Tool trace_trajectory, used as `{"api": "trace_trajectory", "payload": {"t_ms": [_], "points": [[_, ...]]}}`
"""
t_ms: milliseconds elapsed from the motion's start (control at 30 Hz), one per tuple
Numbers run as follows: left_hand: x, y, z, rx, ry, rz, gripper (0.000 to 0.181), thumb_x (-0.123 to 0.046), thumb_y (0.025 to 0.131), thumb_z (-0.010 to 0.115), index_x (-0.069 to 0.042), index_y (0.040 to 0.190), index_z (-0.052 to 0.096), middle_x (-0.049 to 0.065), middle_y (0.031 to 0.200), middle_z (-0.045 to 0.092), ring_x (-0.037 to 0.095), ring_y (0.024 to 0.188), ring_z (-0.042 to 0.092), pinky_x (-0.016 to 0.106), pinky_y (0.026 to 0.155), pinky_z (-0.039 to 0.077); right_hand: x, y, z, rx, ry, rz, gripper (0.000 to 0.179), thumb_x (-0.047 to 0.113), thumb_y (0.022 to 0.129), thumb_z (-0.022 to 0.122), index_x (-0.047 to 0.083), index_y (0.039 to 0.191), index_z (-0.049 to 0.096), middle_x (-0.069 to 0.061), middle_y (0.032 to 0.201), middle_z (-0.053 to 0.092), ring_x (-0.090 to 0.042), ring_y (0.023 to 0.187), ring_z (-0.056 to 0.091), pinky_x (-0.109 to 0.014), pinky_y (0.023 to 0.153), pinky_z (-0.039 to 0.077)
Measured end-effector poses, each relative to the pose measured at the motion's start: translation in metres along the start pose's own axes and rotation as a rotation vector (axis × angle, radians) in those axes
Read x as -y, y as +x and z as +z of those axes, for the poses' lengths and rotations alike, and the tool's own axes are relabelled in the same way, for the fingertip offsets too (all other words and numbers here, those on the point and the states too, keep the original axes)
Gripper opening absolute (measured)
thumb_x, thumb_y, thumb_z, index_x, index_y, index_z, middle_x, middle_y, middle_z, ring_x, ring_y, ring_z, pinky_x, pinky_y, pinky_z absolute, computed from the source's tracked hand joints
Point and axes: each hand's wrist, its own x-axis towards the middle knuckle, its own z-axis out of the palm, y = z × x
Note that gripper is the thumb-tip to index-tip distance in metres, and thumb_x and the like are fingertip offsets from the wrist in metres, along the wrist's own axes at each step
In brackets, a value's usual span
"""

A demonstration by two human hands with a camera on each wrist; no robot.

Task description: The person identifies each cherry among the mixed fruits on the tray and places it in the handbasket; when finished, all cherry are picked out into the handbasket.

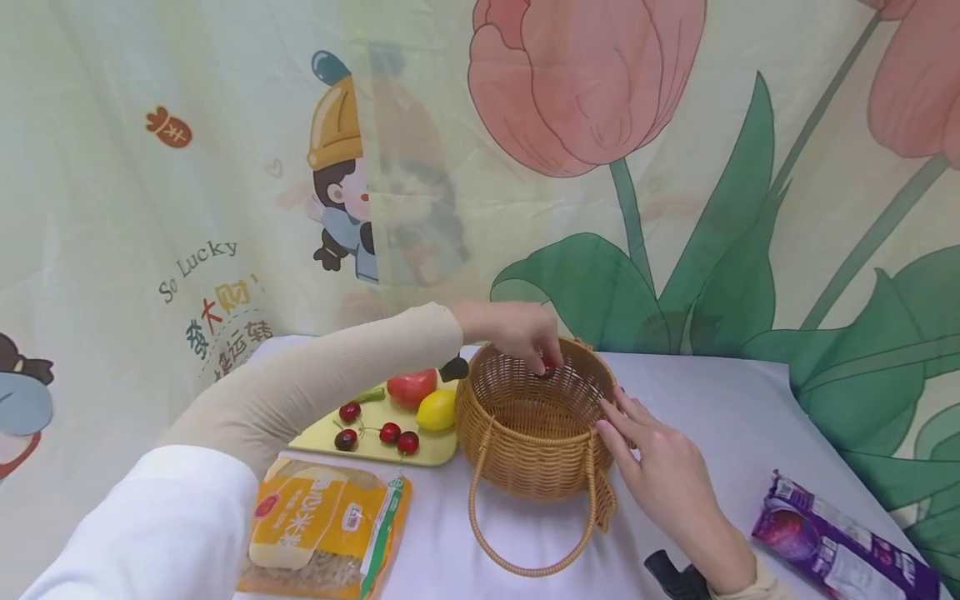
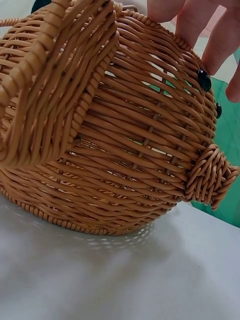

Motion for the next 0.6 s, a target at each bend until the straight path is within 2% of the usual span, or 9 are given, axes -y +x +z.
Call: {"api": "trace_trajectory", "payload": {"t_ms": [67,167,200,267,400,600], "points": [[-0.001,0.009,0.006,0.007,-0.019,-0.010,0.032,-0.021,0.097,0.071,-0.019,0.129,0.073,-0.004,0.122,0.076,0.006,0.109,0.068,0.019,0.091,0.054,0.000,-0.001,0.001,0.002,-0.008,-0.002,0.036,0.022,0.100,0.067,0.004,0.131,0.069,-0.021,0.140,0.062,-0.047,0.091,0.073,-0.049,0.065,0.057],[-0.002,0.020,0.013,0.013,-0.039,-0.013,0.033,-0.021,0.097,0.071,-0.019,0.129,0.073,-0.005,0.121,0.076,0.005,0.108,0.068,0.018,0.090,0.054,0.000,-0.001,0.003,0.004,-0.012,0.001,0.036,0.022,0.100,0.067,0.004,0.131,0.069,-0.020,0.140,0.063,-0.044,0.086,0.073,-0.040,0.059,0.052],[-0.003,0.023,0.015,0.016,-0.040,-0.011,0.032,-0.021,0.097,0.071,-0.019,0.129,0.074,-0.005,0.120,0.076,0.005,0.108,0.068,0.018,0.089,0.054,0.000,-0.001,0.003,0.005,-0.009,0.002,0.036,0.022,0.100,0.067,0.004,0.131,0.069,-0.020,0.140,0.063,-0.045,0.088,0.073,-0.042,0.061,0.054],[-0.003,0.029,0.019,0.028,-0.029,-0.005,0.033,-0.021,0.097,0.071,-0.018,0.130,0.073,-0.005,0.121,0.076,0.005,0.108,0.068,0.018,0.089,0.054,0.000,-0.001,0.004,0.010,-0.002,0.004,0.036,0.022,0.100,0.067,0.004,0.132,0.069,-0.021,0.140,0.062,-0.050,0.101,0.070,-0.051,0.066,0.057],[-0.004,0.040,0.025,0.050,-0.007,0.005,0.031,-0.021,0.098,0.070,-0.017,0.128,0.074,-0.005,0.119,0.076,0.006,0.108,0.068,0.018,0.089,0.054,-0.001,-0.003,0.003,0.018,0.004,0.016,0.037,0.024,0.101,0.065,0.005,0.132,0.069,-0.022,0.141,0.061,-0.051,0.110,0.067,-0.063,0.078,0.056],[0.001,0.053,0.035,0.063,-0.021,0.029,0.025,-0.019,0.096,0.073,-0.017,0.121,0.078,-0.004,0.113,0.078,0.005,0.104,0.069,0.018,0.087,0.055,0.000,-0.001,0.002,-0.017,0.003,0.004,0.035,0.022,0.100,0.067,0.006,0.131,0.070,-0.020,0.141,0.062,-0.049,0.109,0.068,-0.061,0.075,0.056]]}}
